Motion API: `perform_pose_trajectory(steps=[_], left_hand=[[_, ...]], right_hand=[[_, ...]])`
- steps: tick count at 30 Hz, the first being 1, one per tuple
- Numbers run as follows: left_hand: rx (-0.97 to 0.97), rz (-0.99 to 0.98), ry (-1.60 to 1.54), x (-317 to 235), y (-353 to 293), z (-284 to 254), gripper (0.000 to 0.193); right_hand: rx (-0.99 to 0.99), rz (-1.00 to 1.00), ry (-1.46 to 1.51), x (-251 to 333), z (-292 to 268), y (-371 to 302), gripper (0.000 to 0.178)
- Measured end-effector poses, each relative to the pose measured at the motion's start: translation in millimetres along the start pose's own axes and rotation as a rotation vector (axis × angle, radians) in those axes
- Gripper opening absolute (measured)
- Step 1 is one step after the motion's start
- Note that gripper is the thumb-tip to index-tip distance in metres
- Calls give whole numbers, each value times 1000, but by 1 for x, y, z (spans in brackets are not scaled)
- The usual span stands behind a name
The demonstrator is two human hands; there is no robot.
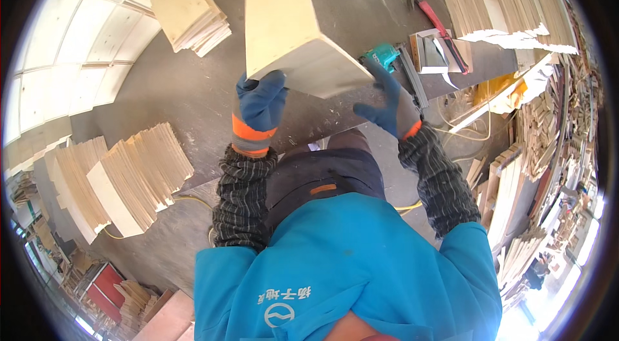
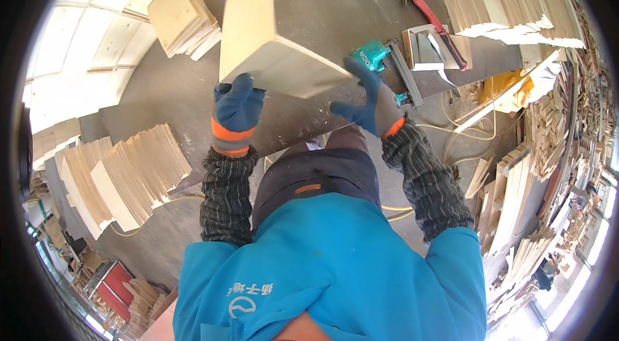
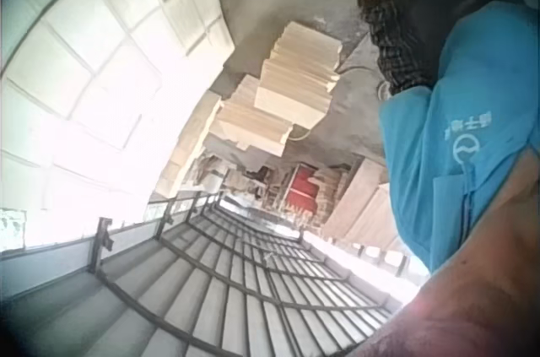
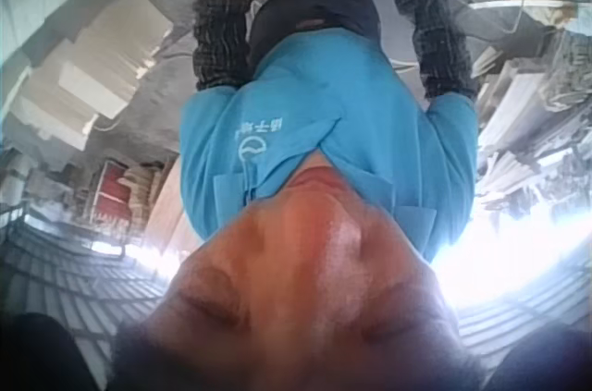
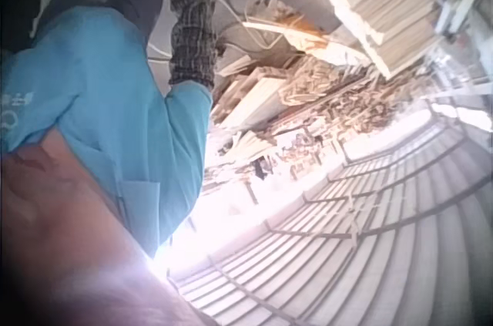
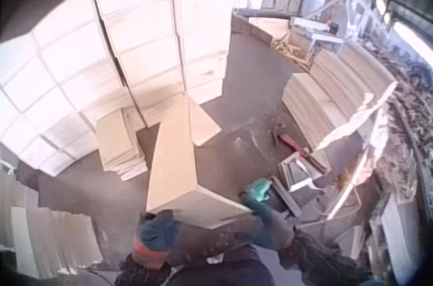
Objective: Assembling a wooden box using a nail gun and a hammer.
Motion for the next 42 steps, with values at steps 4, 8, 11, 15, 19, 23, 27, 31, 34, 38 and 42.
perform_pose_trajectory(steps=[4, 8, 11, 15, 19, 23, 27, 31, 34, 38, 42], left_hand=[[-41, -93, -546, 7, -12, 17, 43], [118, -129, -866, 41, -20, 18, 47], [154, -207, -833, 73, -36, 11, 48], [-103, -532, -355, 120, -89, -18, 53], [-234, -516, -728, 93, -104, -11, 57], [-215, -554, -612, 134, -111, -26, 54], [-279, -536, -518, 164, -96, -32, 45], [-480, -535, -215, 174, -76, -43, 45], [-398, -470, 349, 143, -82, -47, 58], [-683, -399, 344, 98, -125, -102, 53], [-755, -105, 679, 30, -101, -140, 51]], right_hand=[[122, 23, 213, 55, -24, -13, 64], [145, -71, 161, 100, -43, -20, 41], [54, -346, -60, 135, -53, -27, 47], [74, -470, -537, 146, -33, -40, 47], [71, -585, -837, 145, -10, -47, 35], [96, -651, -898, 150, 16, -35, 22], [210, -659, -1004, 149, 44, -7, 14], [292, -571, -1109, 134, 65, 32, 14], [251, -521, -1086, 139, 63, 48, 39], [341, -499, -1009, 144, 75, 49, 55], [210, -450, -871, 151, 20, 43, 61]])
Point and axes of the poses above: each hand's wrist, its own y-axis towards the middle knuckle, its own z-axis out of the palm, x = y × z, the point moved 9 cm from there along y, towards the middle knuckle, and after that the axes turned 5 degrees about -y, right-handed, at the moved point
